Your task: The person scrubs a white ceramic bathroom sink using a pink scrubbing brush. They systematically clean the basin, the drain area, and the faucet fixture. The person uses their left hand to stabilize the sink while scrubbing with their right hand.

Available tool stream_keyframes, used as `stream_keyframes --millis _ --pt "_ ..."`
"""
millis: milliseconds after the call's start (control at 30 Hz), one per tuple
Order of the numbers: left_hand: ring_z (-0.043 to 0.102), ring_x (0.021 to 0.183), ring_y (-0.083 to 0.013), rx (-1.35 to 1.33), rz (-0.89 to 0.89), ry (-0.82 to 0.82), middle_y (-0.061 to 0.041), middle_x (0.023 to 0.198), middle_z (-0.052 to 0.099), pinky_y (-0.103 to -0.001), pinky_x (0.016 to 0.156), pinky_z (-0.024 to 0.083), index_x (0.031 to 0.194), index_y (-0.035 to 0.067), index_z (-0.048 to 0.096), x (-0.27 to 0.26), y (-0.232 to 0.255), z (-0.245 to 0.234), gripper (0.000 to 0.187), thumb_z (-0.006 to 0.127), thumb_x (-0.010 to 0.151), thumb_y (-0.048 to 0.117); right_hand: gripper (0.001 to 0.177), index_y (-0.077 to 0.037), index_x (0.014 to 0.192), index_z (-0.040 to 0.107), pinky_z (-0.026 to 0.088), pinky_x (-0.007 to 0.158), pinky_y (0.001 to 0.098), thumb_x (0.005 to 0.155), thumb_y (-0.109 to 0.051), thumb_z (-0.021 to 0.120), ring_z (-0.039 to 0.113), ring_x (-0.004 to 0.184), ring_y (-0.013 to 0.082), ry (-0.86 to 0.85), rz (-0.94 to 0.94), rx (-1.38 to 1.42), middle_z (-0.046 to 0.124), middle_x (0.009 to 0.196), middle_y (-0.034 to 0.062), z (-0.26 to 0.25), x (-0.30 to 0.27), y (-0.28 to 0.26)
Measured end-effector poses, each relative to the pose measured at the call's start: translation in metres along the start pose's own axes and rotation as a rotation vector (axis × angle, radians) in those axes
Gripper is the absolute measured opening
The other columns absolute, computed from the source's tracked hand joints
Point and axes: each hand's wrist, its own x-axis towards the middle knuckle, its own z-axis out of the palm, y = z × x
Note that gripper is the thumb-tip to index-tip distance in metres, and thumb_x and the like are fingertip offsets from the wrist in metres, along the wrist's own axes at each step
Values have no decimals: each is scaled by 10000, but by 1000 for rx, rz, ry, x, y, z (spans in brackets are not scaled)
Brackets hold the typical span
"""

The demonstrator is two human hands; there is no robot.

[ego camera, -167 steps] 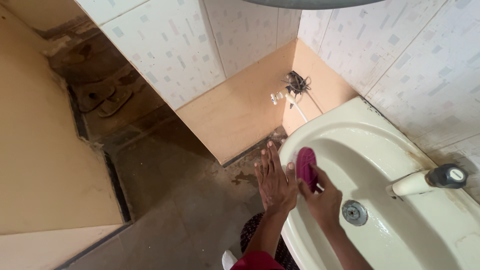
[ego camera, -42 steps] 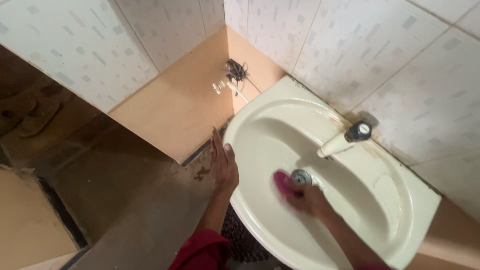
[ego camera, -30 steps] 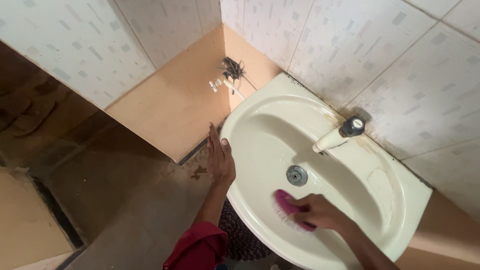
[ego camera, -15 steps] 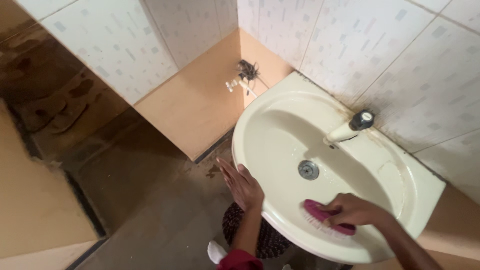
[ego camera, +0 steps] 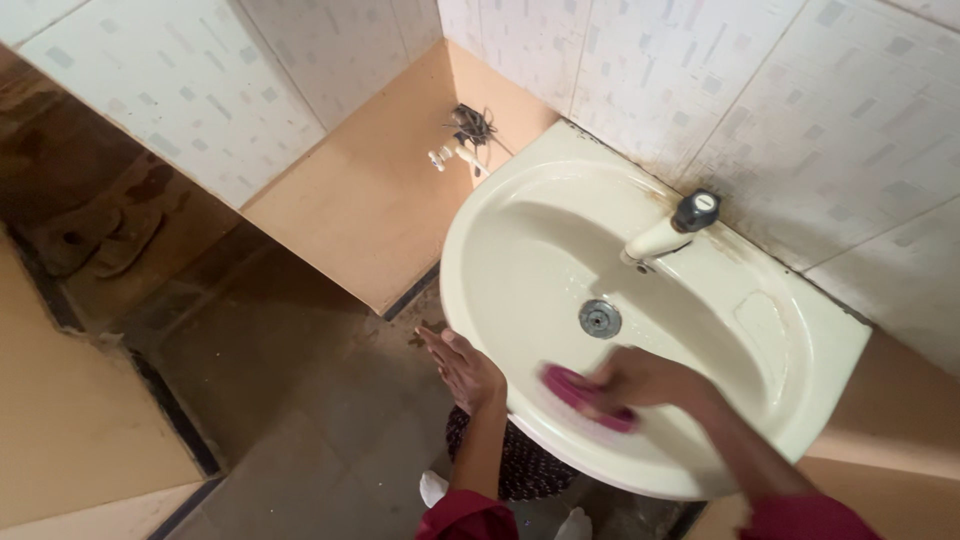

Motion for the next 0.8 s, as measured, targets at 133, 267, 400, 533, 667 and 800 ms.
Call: stream_keyframes --millis 133,267,400,533,667,800 --pt "165 1572 -327 117 35 62 -151 1692 169 -470 1283 107 1635 174 19 0 -2 2 926 -60 903 736 510 -180 1088 862 561 694 304 699 -510 871 745 711 116 -83 -47 117 830 797 -14 -4 -38 38" --pt "183 1571 -321 103 -4 55 -150 1693 177 -456 1286 117 1640 165 22 4 -5 3 910 -37 925 723 507 -138 1054 876 493 623 304 778 -557 803 653 635 158 45 -41 53 761 715 95 10 16 -2" --pt "174 1561 -333 97 7 53 -167 1696 151 -464 1271 119 1641 160 20 7 -5 4 892 -11 941 711 592 -192 1224 761 521 644 309 713 -476 852 658 705 151 279 -168 545 806 850 40 24 59 -45" --pt "218 1557 -333 105 -10 33 -169 1684 204 -457 1288 142 1653 163 45 2 -5 0 901 -4 939 710 545 -210 1160 817 523 672 306 721 -533 820 651 678 163 8 10 275 764 755 35 18 12 -7" --pt "205 1557 -324 142 28 45 -149 1687 198 -456 1283 128 1643 154 39 -1 5 -4 890 -16 945 704 487 -163 1061 882 430 571 319 763 -543 820 570 617 117 -203 -85 71 722 686 -9 -19 -72 54" --pt "194 1560 -318 158 27 35 -133 1687 208 -456 1281 122 1638 157 42 -3 6 -5 872 -13 951 692 503 -148 1070 882 440 543 301 780 -552 805 596 578 118 -170 -116 54 750 691 30 -13 -64 56"
